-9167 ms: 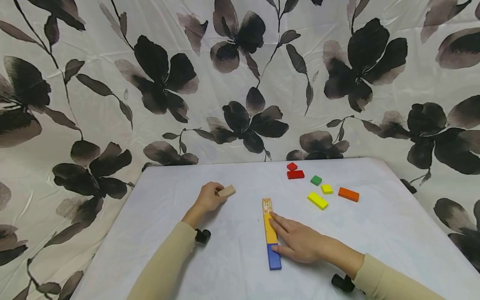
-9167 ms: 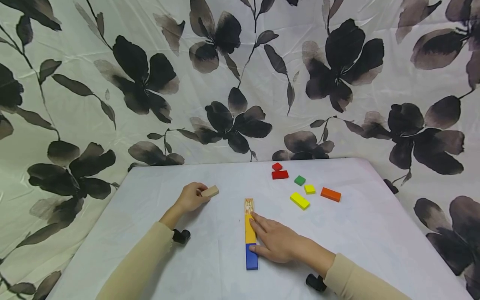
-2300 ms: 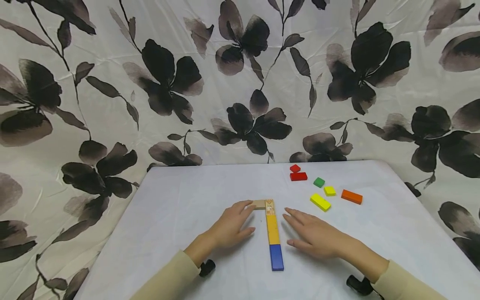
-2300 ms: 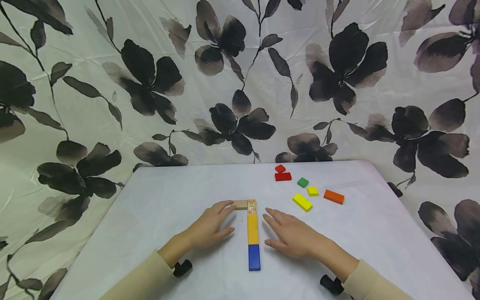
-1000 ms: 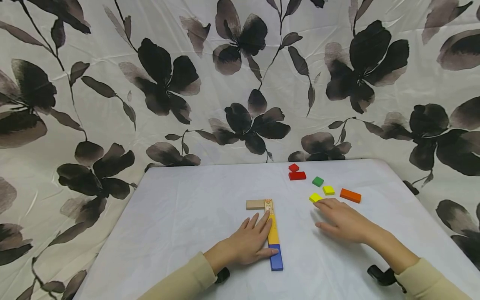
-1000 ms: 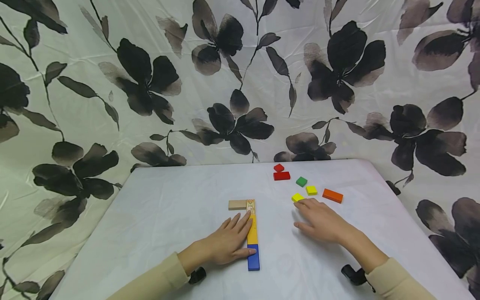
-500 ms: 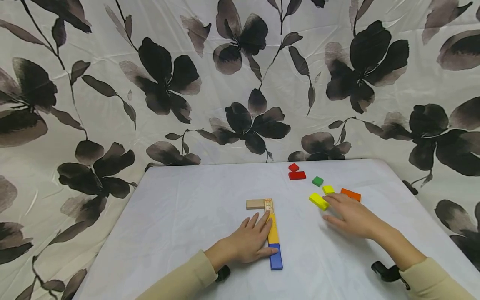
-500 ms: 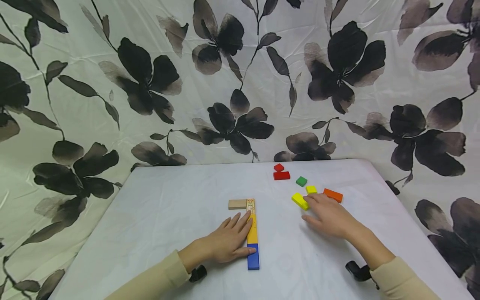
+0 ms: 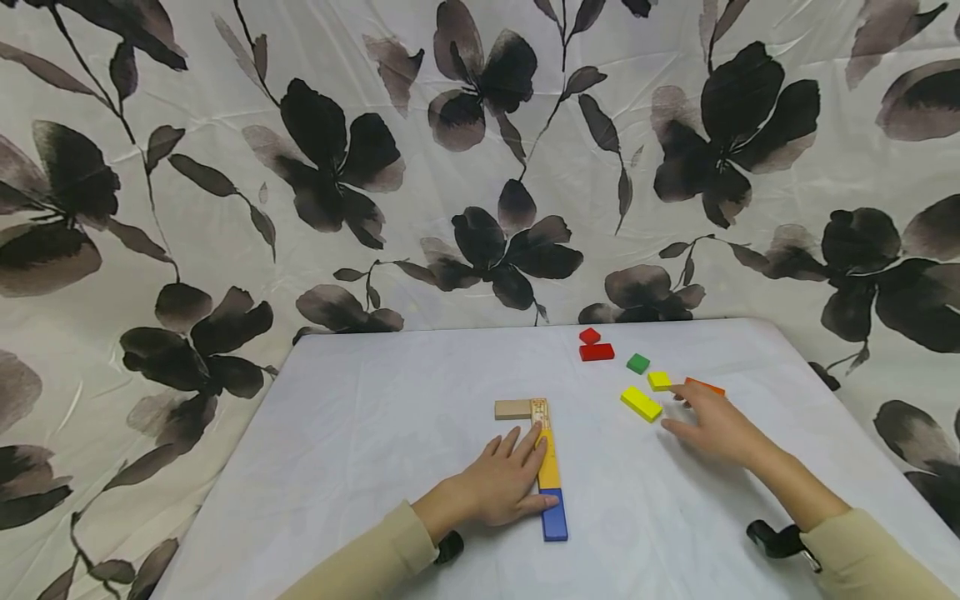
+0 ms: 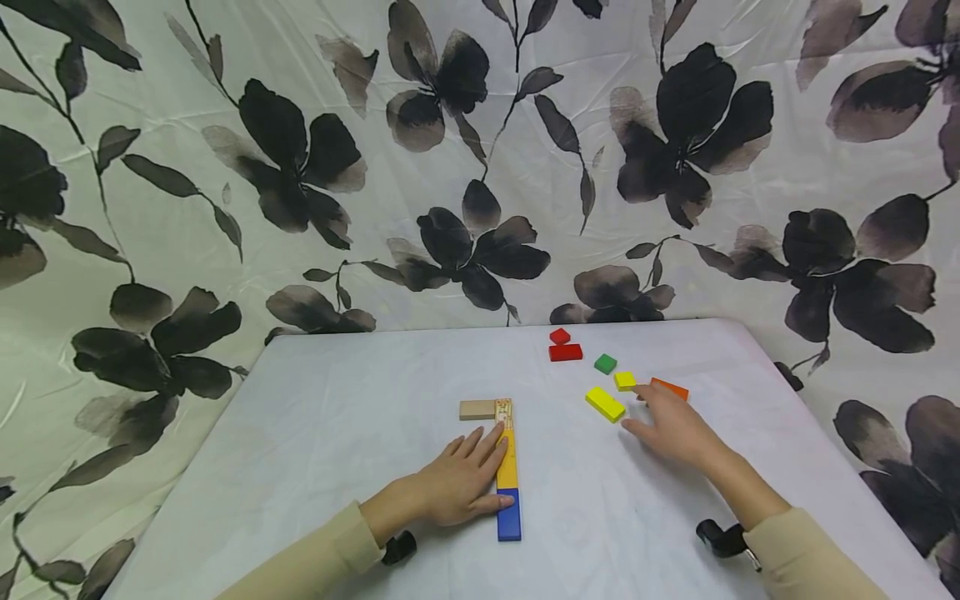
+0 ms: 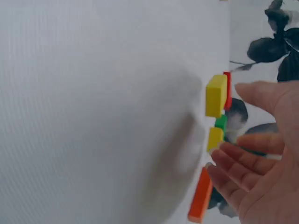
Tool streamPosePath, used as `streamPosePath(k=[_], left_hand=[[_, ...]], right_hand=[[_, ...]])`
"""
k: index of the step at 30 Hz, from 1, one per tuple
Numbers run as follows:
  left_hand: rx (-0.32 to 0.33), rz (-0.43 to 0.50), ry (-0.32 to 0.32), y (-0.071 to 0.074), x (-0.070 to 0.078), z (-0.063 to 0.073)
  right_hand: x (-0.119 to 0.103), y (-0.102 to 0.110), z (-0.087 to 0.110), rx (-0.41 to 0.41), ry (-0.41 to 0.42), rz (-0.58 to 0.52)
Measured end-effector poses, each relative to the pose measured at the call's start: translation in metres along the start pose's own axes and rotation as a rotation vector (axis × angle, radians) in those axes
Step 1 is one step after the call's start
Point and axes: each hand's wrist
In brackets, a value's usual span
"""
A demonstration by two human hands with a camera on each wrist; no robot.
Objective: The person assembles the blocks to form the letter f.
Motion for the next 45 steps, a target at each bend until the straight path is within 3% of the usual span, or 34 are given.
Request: streamPosePath(k=[7,16,36,45], left_hand=[[0.006,-0.006,-0.004,0.0,0.0,0.001],[0.009,-0.009,-0.009,-0.003,-0.001,0.0],[0.004,-0.014,-0.003,0.0,0.003,0.002],[-0.003,-0.017,0.005,0.003,0.004,0.003]], right_hand=[[0.003,-0.012,-0.009,0.062,-0.136,-0.165],[-0.003,-0.018,-0.021,0.037,-0.197,-0.2],[-0.004,-0.02,-0.029,0.021,-0.251,-0.19],[-0.003,-0.021,-0.03,0.018,-0.205,-0.164]])
Point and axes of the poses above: each hand's wrist, its own z-axis away from the middle knuckle, its own y-axis out of the back of the hand, x = y × z, and after that the axes turned 11 degrees about -z, right-handed
